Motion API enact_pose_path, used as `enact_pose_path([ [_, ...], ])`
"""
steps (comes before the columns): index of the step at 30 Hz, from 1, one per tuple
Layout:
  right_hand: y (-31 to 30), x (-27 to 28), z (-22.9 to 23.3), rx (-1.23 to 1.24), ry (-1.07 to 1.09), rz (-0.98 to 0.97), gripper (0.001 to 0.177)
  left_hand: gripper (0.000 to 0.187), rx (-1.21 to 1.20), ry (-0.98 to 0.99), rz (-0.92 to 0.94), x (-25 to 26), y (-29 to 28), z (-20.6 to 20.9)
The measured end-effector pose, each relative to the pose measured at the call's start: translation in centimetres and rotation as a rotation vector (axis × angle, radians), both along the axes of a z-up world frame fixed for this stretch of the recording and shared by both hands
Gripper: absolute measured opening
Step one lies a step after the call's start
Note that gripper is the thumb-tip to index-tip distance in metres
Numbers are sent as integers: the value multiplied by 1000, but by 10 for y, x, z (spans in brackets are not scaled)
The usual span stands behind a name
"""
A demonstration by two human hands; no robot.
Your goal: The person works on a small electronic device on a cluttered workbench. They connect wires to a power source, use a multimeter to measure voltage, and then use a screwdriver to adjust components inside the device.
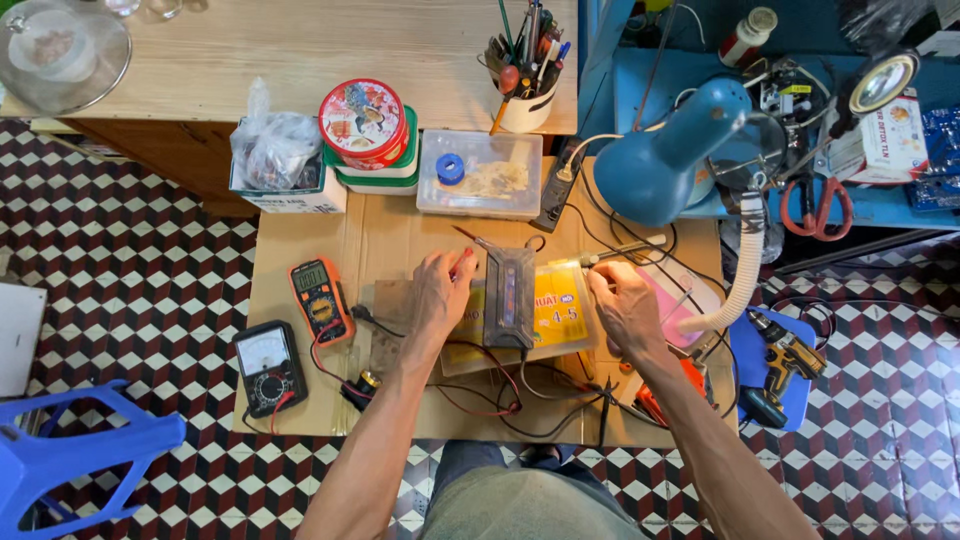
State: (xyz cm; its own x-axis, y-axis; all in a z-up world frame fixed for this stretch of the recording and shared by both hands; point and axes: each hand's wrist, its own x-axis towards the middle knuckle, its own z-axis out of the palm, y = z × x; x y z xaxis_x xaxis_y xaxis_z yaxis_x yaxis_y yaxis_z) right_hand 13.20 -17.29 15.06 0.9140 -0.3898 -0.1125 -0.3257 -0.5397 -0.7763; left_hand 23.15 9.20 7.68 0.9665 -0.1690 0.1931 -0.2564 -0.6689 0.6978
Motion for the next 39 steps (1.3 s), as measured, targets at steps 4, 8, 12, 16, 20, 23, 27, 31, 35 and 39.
enact_pose_path([
  [4,2,55,-33,-84,-14,-5,29,38,97,-178,-154,52,-6,-6],
  [8,0,97,-65,-232,-34,-13,29,33,143,36,-440,116,-47,-29],
  [12,0,133,-89,-331,-60,-45,34,52,301,-52,-765,169,-99,-61],
  [16,-4,153,-103,-369,77,-75,41,73,510,-142,-920,190,-142,-95],
  [20,-6,159,-111,-363,310,-66,41,80,711,-142,-1013,192,-159,-116],
  [23,-6,160,-116,-356,309,-112,37,72,750,-186,-1013,190,-168,-130],
  [27,-9,163,-127,-365,295,-177,34,37,620,-290,-898,185,-172,-152],
  [31,-6,170,-124,-263,436,-242,32,35,584,-203,-904,185,-174,-147],
  [35,7,173,-127,-254,425,-233,31,21,443,-148,-801,180,-173,-148],
  [39,-9,165,-139,-186,401,-302,30,24,453,-129,-823,181,-174,-150],
])
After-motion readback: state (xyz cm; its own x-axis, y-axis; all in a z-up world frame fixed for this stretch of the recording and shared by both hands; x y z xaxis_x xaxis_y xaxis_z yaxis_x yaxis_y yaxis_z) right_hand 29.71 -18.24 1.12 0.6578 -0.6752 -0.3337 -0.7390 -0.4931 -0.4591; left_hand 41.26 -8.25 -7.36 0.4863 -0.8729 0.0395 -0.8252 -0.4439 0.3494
